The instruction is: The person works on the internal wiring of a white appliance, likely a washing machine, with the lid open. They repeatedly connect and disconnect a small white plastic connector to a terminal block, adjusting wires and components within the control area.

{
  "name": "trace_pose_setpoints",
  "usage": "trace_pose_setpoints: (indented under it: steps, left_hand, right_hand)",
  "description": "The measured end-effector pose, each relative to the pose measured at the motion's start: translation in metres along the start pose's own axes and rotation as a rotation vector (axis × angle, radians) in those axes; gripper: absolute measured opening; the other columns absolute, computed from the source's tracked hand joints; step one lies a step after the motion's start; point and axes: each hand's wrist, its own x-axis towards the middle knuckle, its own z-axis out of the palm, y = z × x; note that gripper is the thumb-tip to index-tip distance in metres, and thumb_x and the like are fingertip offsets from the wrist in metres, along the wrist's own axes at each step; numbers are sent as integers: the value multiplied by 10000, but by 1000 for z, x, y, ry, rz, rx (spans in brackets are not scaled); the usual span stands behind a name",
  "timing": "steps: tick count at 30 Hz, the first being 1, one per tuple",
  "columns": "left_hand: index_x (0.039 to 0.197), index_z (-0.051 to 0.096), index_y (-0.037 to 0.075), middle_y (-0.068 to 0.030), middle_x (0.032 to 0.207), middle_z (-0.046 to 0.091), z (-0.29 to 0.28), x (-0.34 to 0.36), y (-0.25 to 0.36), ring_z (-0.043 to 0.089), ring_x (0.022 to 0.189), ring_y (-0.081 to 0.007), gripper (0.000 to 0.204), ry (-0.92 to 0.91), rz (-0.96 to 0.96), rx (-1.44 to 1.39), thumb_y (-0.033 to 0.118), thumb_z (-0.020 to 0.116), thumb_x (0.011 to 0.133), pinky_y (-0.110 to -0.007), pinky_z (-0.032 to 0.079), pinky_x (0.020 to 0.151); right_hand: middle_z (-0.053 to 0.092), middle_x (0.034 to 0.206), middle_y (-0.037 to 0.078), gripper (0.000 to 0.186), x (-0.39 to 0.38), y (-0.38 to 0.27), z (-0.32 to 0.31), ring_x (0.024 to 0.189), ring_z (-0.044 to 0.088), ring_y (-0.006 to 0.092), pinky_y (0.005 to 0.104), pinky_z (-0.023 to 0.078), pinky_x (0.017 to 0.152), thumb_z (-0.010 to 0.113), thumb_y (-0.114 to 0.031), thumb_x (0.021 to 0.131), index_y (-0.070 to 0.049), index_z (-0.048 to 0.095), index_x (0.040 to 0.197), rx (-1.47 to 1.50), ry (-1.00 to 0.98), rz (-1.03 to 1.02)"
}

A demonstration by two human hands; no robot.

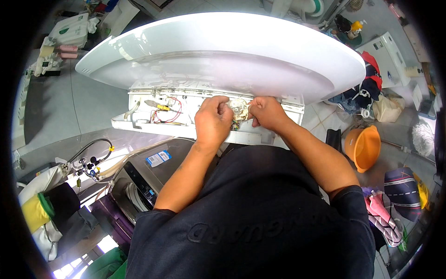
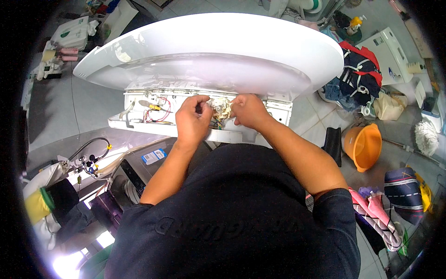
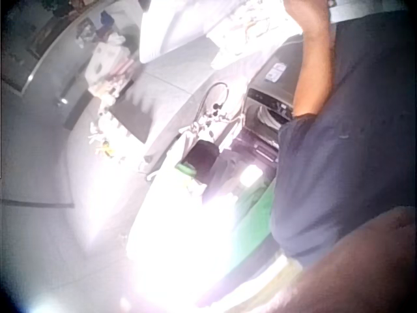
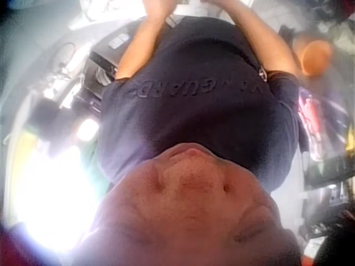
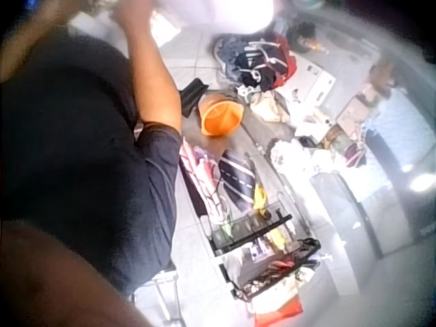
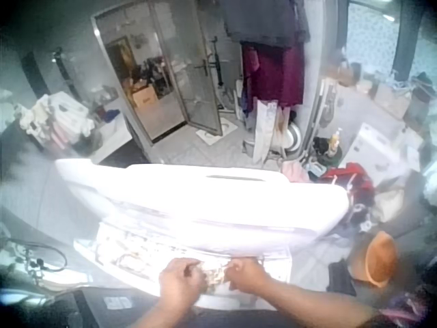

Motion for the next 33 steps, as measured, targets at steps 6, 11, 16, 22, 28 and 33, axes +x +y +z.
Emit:
trace_pose_setpoints:
  steps: [6, 11, 16, 22, 28, 33]
  left_hand:
    - [997, 719, -2, -78, 872, 665, -8, 5, -15, 631, 703, -136, 178, -91, -175, -181, 46, 695, 827, -288, 511, 661]
    - [1069, 721, -11, -52, 933, 676, -16, 12, -21, 611, 720, -103, 240, -203, -444, -484, 70, 725, 842, -244, 491, 674]
    - [1077, 708, -43, -64, 875, 707, -29, 16, -20, 641, 756, -101, 237, -297, -517, -553, 61, 717, 865, -223, 518, 713]
    - [1117, 692, -54, -97, 889, 723, -34, 19, -21, 668, 804, -113, 262, -405, -492, -611, 60, 696, 881, -228, 535, 742]
    - [1164, 661, -90, -156, 1038, 713, -38, 22, -16, 696, 946, -167, 270, -422, -572, -718, 31, 597, 931, -245, 552, 864]
    - [1163, 662, -89, -162, 1065, 706, -40, 23, -22, 690, 987, -179, 268, -446, -612, -751, 12, 599, 923, -248, 546, 877]
  right_hand:
    - [706, 777, 89, 186, -1, -2, 1, 561, 655, 148, 305, 533, 563, 553, -118, 900, 13, 669, 962, -7, 2, 7]
    - [708, 780, 92, 182, 0, 0, 0, 565, 658, 147, 306, 536, 567, 556, -114, 892, 12, 670, 957, -13, 2, 6]
    - [707, 778, 87, 171, -1, -2, 0, 567, 658, 144, 304, 535, 566, 561, -114, 889, 2, 674, 946, -19, 8, 20]
    - [701, 769, 76, 167, -3, -5, 1, 571, 659, 144, 299, 528, 560, 563, -114, 891, 1, 673, 942, -16, 20, 28]
    - [698, 766, 72, 165, -3, -4, 0, 577, 664, 149, 294, 528, 560, 567, -114, 890, 4, 671, 941, -13, 21, 31]
    - [701, 767, 73, 163, -5, -6, 0, 578, 666, 154, 298, 530, 560, 573, -112, 889, 6, 672, 941, 5, 28, 35]
